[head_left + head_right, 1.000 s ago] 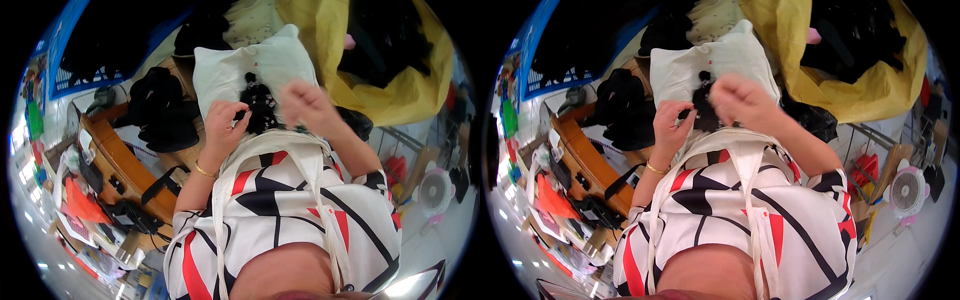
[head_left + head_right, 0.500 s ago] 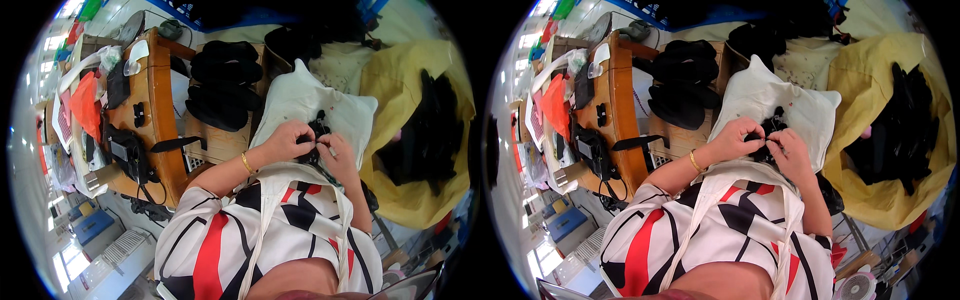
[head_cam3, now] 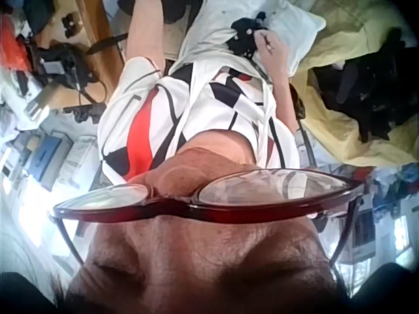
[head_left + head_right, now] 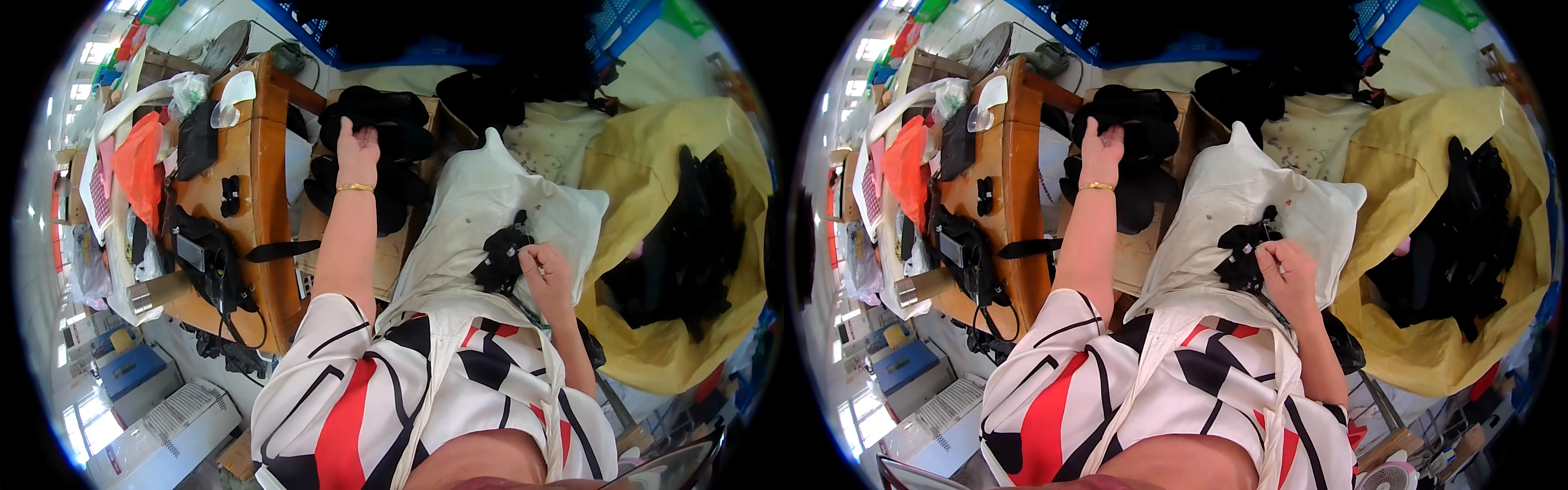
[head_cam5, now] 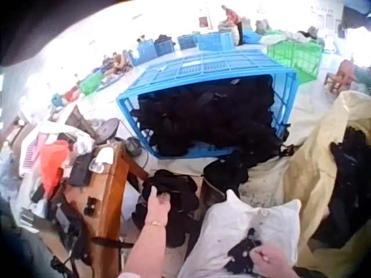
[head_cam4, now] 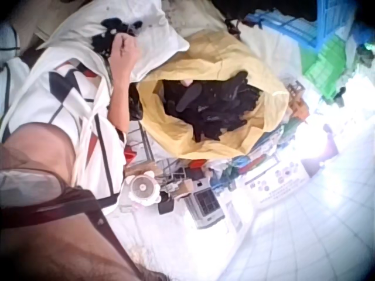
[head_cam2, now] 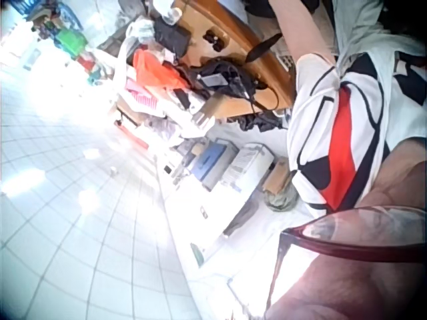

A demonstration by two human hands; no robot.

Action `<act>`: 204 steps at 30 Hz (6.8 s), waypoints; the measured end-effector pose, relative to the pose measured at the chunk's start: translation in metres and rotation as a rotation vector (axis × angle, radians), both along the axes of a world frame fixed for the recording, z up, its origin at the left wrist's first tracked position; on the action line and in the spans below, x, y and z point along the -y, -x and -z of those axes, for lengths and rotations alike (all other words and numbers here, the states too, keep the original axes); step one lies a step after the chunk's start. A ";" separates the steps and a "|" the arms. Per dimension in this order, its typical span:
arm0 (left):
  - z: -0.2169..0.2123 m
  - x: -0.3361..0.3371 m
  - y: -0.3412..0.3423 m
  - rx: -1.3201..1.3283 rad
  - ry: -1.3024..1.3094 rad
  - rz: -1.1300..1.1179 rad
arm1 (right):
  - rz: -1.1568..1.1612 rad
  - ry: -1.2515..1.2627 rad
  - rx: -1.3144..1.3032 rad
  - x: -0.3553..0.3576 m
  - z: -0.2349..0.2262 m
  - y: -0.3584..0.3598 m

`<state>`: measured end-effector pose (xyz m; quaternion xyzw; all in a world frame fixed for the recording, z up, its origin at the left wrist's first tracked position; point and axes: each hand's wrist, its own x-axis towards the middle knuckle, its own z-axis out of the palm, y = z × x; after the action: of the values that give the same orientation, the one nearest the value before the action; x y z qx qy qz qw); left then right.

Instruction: The person sits on the floor and sews a small red tag onto the heel of a black slip-on shoe using a needle and thread. They repeatedly pull the thread through the fabric to secure the tag, handling the shoe and thread with both hands.

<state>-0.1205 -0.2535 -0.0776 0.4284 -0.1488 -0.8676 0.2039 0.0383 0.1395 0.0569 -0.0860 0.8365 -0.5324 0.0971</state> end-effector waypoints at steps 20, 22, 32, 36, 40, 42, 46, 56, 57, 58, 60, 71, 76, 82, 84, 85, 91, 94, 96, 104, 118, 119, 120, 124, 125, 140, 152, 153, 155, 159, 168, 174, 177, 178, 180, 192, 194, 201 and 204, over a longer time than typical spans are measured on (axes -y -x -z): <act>-0.095 -0.176 -0.164 -0.008 1.022 1.354 | 0.204 0.150 -0.022 -0.013 0.019 -0.014; -0.088 -0.179 -0.169 -0.119 0.726 1.294 | 0.220 0.132 -0.068 -0.003 0.017 -0.013; -0.104 -0.204 -0.173 -0.117 0.268 0.998 | -0.091 -0.021 -0.279 0.038 0.029 -0.011; -0.113 -0.214 -0.166 -0.012 0.229 0.871 | 0.109 0.174 0.106 0.022 0.025 -0.010; -0.105 -0.211 -0.164 0.006 0.238 0.912 | 0.196 0.432 0.271 0.020 0.038 -0.009; -0.102 -0.208 -0.165 -0.003 0.255 0.918 | 0.137 0.367 0.375 0.019 0.025 -0.004; -0.099 -0.209 -0.164 0.005 0.284 0.899 | 0.112 0.243 0.442 0.025 0.011 0.001; -0.093 -0.205 -0.168 -0.030 0.230 0.915 | 0.048 0.176 0.347 0.027 0.018 -0.001; -0.093 -0.205 -0.168 -0.040 0.231 0.916 | 0.047 0.183 0.357 0.026 0.019 0.000; -0.094 -0.205 -0.168 -0.050 0.231 0.918 | 0.045 0.191 0.368 0.025 0.019 0.000; -0.096 -0.205 -0.168 -0.071 0.227 0.916 | 0.059 0.202 0.373 0.026 0.020 0.001; -0.096 -0.208 -0.171 -0.046 0.203 0.942 | 0.090 0.320 0.578 0.027 0.016 0.007; -0.101 -0.208 -0.173 -0.004 0.230 0.982 | 0.096 0.288 0.579 0.028 0.020 0.009; -0.095 -0.201 -0.168 0.028 0.151 0.997 | 0.111 0.311 0.540 0.026 0.022 0.005; -0.098 -0.202 -0.166 0.031 0.149 0.974 | 0.101 0.304 0.517 0.026 0.023 0.003; -0.099 -0.203 -0.165 0.032 0.147 0.963 | 0.095 0.297 0.491 0.026 0.026 0.002; -0.098 -0.204 -0.163 0.032 0.144 0.929 | 0.072 0.241 0.402 0.026 0.030 -0.001; -0.091 -0.202 -0.162 0.086 0.130 0.922 | 0.089 0.248 0.345 0.028 0.032 -0.002; -0.094 -0.204 -0.162 0.067 0.137 0.924 | 0.111 0.244 0.297 0.032 0.035 -0.003; -0.077 -0.198 -0.174 0.073 0.400 1.013 | 0.215 0.261 0.295 0.051 0.035 -0.001; -0.097 -0.217 -0.165 -0.149 0.878 1.377 | 0.046 -0.047 -0.095 0.006 0.016 0.006; -0.102 -0.215 -0.160 -0.170 0.955 1.482 | 0.094 -0.013 -0.149 0.004 0.020 0.001; -0.108 -0.214 -0.152 -0.189 1.033 1.583 | 0.139 0.022 -0.202 0.000 0.023 -0.004; -0.128 -0.225 -0.120 -0.462 1.362 1.821 | 0.477 0.303 -0.123 -0.020 0.009 -0.007; -0.135 -0.231 -0.114 -0.577 1.361 1.871 | 0.525 0.466 0.051 -0.029 0.008 -0.009; -0.099 -0.251 -0.153 -0.337 1.363 1.813 | 0.632 1.105 0.504 -0.082 0.046 -0.053; -0.075 -0.236 -0.162 -0.225 0.935 1.802 | 0.981 1.176 0.003 -0.126 0.041 -0.045; -0.077 -0.236 -0.165 -0.204 0.828 1.753 | 0.951 1.110 0.044 -0.113 0.044 -0.047; -0.081 -0.238 -0.169 -0.138 0.612 1.641 | 0.778 0.973 0.190 -0.096 0.049 -0.057; -0.090 -0.242 -0.172 -0.030 0.300 1.525 | 0.379 0.619 0.405 -0.061 0.048 -0.072; -0.081 -0.239 -0.171 -0.056 0.164 1.494 | 0.251 0.141 0.006 -0.040 0.060 -0.069; -0.080 -0.240 -0.172 -0.051 0.152 1.494 | 0.249 0.123 -0.016 -0.040 0.060 -0.068; -0.080 -0.241 -0.172 -0.052 0.151 1.494 | 0.249 0.128 -0.015 -0.040 0.061 -0.068; -0.080 -0.241 -0.172 -0.051 0.165 1.489 | 0.248 0.129 -0.012 -0.040 0.061 -0.068; -0.080 -0.242 -0.174 -0.051 0.192 1.476 | 0.249 0.124 -0.001 -0.040 0.059 -0.068; -0.074 -0.242 -0.183 -0.040 0.292 1.481 | 0.213 0.455 0.629 -0.047 0.061 -0.065; -0.074 -0.242 -0.182 -0.007 0.305 1.506 | 0.215 0.423 0.643 -0.046 0.060 -0.063; -0.085 -0.248 -0.182 -0.062 0.391 1.466 | 0.181 0.410 0.602 -0.046 0.056 -0.060; -0.082 -0.247 -0.182 -0.097 0.405 1.467 | 0.147 0.434 0.600 -0.051 0.056 -0.059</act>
<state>0.0619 -0.0060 0.0041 0.1351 -0.5424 -0.7545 -0.3440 0.0974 0.1909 0.0011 0.1153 0.6427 -0.7042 0.2789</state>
